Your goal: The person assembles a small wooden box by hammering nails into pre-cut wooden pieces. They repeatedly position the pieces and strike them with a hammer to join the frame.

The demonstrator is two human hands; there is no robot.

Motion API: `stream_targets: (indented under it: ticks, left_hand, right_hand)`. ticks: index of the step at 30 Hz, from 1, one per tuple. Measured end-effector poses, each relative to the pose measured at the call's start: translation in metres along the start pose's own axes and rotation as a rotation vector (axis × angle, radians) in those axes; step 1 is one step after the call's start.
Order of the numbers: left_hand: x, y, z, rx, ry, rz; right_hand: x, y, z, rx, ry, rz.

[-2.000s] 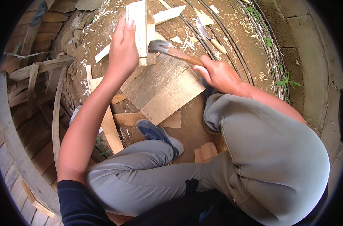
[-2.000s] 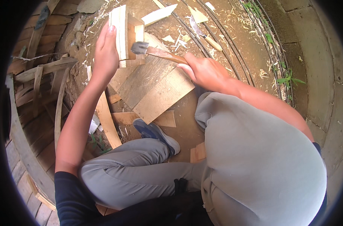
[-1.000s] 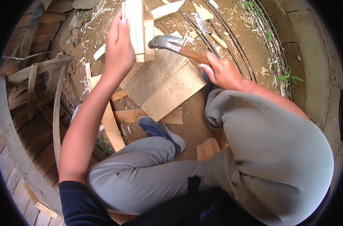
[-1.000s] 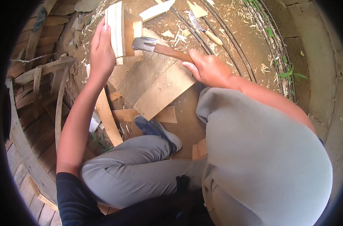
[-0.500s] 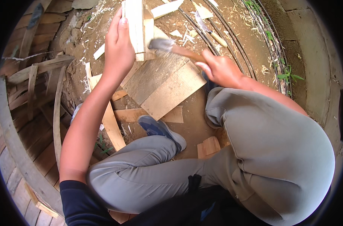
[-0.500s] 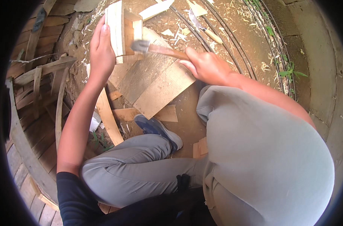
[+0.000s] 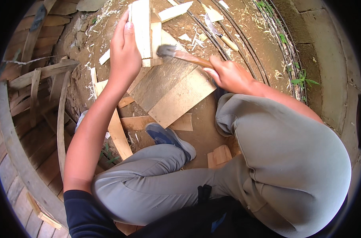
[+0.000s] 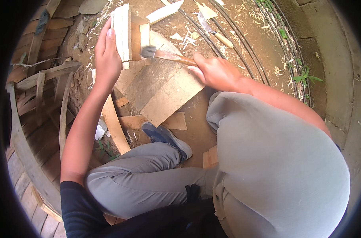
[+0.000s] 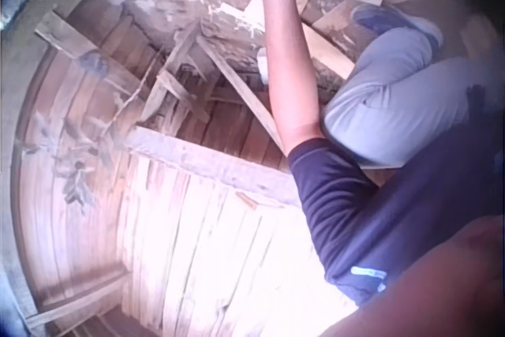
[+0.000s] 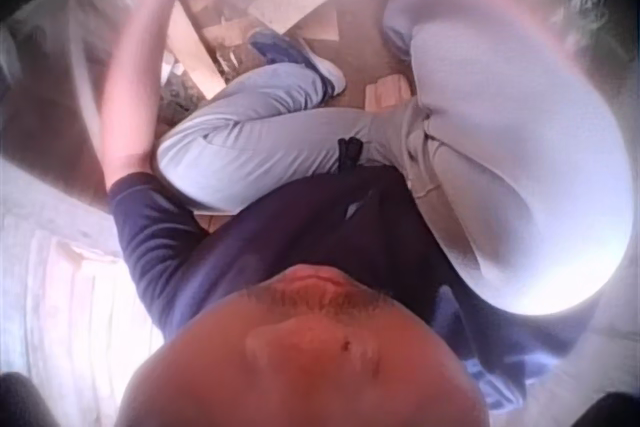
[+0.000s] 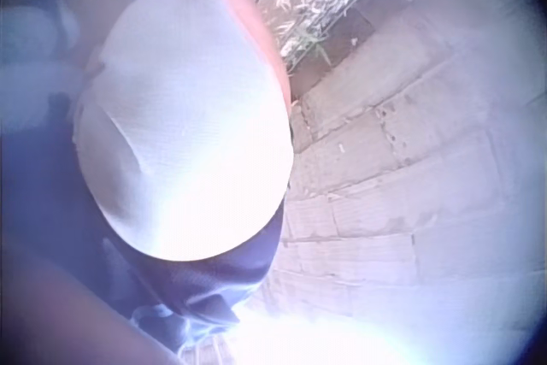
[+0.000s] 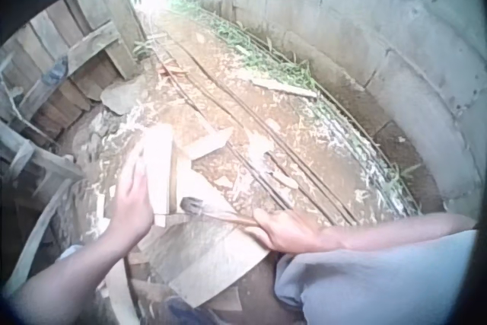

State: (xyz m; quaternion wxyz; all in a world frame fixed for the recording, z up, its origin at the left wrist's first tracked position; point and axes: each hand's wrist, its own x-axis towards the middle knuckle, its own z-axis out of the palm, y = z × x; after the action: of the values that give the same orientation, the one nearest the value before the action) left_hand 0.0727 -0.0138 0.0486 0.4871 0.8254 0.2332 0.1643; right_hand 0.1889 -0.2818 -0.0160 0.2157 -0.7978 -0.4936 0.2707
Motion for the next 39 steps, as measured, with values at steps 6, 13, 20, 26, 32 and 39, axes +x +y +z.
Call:
stream_targets:
  ticks: [6,13,20,26,32,39]
  left_hand:
    - [-0.003,0.000,0.001,-0.001,0.028,-0.002]
    - [-0.003,0.004,0.001,0.024,-0.006,-0.057]
    - [0.005,-0.002,-0.026,0.158,-0.057,-0.126]
    - [-0.003,-0.019,-0.027,-0.279,0.034,-0.372]
    - [-0.043,-0.089,-0.014,0.151,0.051,-0.571]
    - [-0.070,-0.072,-0.013,0.668,0.032,-0.070]
  right_hand:
    - [-0.006,-0.002,0.007,0.006,0.031,-0.013]
    - [-0.001,-0.010,-0.005,0.129,-0.015,0.174]
    - [0.004,0.003,-0.034,0.314,0.217,0.221]
    - [0.006,0.023,-0.051,0.483,0.341,0.298]
    - [0.004,0.028,-0.060,0.542,0.343,0.354]
    - [-0.003,0.031,-0.055,0.507,0.228,0.345]
